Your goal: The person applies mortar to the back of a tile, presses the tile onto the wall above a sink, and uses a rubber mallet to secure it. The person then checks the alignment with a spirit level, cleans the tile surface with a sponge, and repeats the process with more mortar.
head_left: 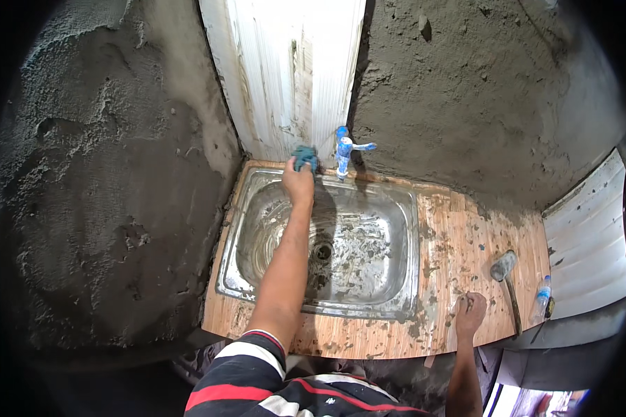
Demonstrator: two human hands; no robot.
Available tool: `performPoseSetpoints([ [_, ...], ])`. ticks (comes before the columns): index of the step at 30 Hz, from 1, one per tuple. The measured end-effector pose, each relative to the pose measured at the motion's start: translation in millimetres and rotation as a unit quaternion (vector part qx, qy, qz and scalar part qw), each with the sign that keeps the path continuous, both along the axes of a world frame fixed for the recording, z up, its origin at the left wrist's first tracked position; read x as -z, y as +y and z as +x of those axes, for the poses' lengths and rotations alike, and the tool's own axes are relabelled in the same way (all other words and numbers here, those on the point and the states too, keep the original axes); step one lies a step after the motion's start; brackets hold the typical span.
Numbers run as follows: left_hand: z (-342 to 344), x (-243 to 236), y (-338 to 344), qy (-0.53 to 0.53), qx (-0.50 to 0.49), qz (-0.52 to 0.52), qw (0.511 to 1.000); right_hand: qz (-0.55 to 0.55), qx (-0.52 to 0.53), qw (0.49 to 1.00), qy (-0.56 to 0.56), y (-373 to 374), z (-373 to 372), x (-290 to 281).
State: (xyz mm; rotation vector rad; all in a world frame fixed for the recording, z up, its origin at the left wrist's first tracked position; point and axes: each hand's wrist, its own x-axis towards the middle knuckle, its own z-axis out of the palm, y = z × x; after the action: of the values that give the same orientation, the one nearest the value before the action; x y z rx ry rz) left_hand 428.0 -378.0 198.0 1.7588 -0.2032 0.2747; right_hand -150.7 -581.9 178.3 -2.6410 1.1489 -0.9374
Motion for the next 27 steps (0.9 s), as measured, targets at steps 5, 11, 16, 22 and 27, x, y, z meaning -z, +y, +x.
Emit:
performPoseSetpoints([
  [5, 22.7, -8.0, 9.0, 0.048, -0.242, -0.063, 0.967, -0.01, 0.005, 1.0, -0.001, -5.5, -8.6, 5.5],
  [11, 87.0, -3.2, 71.6, -0.036, -0.264, 0.154, 0.952, 0.032, 0.032, 0.999, 0.0, -0.8, 3.0, -2.7],
  [16, 90.9, 15.4, 60.9, 0.005, -0.202, 0.276, 0.94, -0.001, 0.02, 1.0, 0.012, -5.2, -4.0, 1.6],
  [22, 68.2, 23.7, 31.7, -0.076, -0.136, 0.322, 0.934, -0.003, 0.026, 0.999, 0.02, -5.9, -2.7, 3.6],
  [27, 13.3, 22.8, -26.1, -0.095, -0.021, 0.3, 0.949, -0.013, 0.021, 1.0, 0.015, -3.8, -1.6, -1.5],
])
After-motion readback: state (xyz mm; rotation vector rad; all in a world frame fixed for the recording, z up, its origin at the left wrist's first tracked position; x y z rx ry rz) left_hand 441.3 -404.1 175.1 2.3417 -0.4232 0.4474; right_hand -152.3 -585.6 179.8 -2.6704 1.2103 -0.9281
